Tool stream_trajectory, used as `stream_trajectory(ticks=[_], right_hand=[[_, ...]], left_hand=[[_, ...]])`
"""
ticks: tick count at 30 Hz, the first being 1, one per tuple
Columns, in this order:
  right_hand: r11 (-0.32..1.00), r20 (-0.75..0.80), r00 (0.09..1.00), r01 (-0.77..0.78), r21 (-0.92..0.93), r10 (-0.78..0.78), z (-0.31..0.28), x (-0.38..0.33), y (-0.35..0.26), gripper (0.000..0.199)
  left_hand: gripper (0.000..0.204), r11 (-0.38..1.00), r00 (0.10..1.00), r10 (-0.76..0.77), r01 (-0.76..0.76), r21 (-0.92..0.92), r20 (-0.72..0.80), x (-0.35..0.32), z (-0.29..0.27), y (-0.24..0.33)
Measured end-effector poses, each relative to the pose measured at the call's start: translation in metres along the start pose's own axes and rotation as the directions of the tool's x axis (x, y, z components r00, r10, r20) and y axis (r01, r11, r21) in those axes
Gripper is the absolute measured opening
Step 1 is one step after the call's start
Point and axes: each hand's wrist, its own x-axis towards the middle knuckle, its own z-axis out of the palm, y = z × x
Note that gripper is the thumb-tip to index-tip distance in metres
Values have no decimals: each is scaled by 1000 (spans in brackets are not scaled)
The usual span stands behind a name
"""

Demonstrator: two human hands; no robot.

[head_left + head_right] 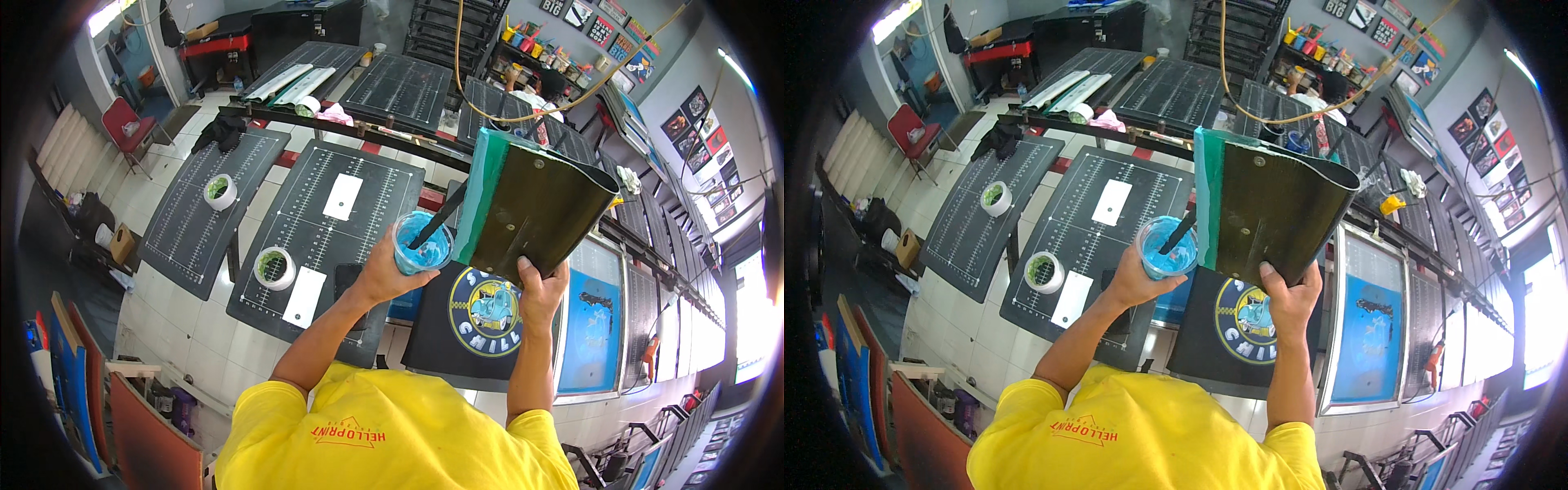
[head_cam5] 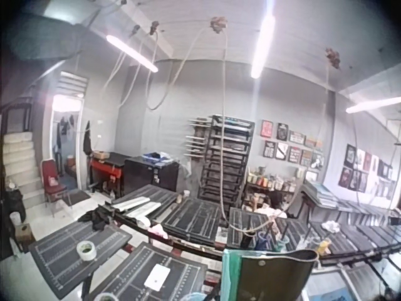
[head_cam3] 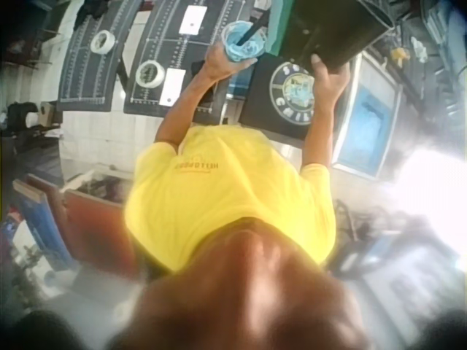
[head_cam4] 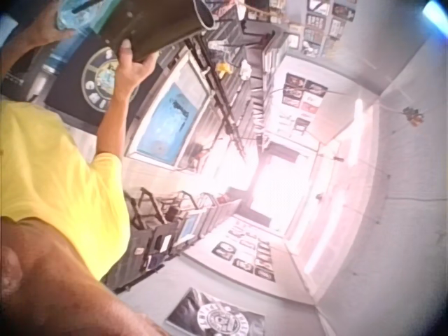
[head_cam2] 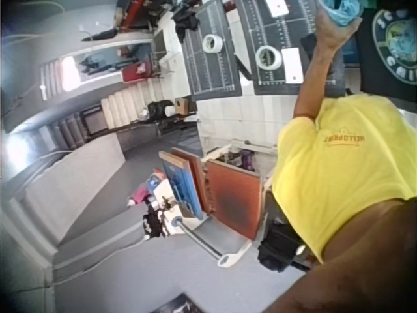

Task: The person cleans a squeegee with a cloth, applies blue ink to a screen, performs screen printing on a black t-shirt, and then dries the print with a heat gun.

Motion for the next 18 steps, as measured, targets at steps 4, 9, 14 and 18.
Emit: stream_trajectory(ticks=[4,9,14,18], right_hand=[[999,18,1000,20,-45,-19,1,2,-2,31],[995,25,1000,7,-102,-5,2,5,-6,31],[993,38,999,-11,-121,16,6,6,-9,30],[991,64,998,3,-132,6,11,6,-5,31]], left_hand=[[85,1000,1000,-10,10,-24,-1,4,-2,1],[84,999,999,-40,40,-16,2,7,-5,0],[83,998,999,-45,45,-37,14,9,-9,2],[84,999,997,-45,47,-25,61,9,-17,-1]])
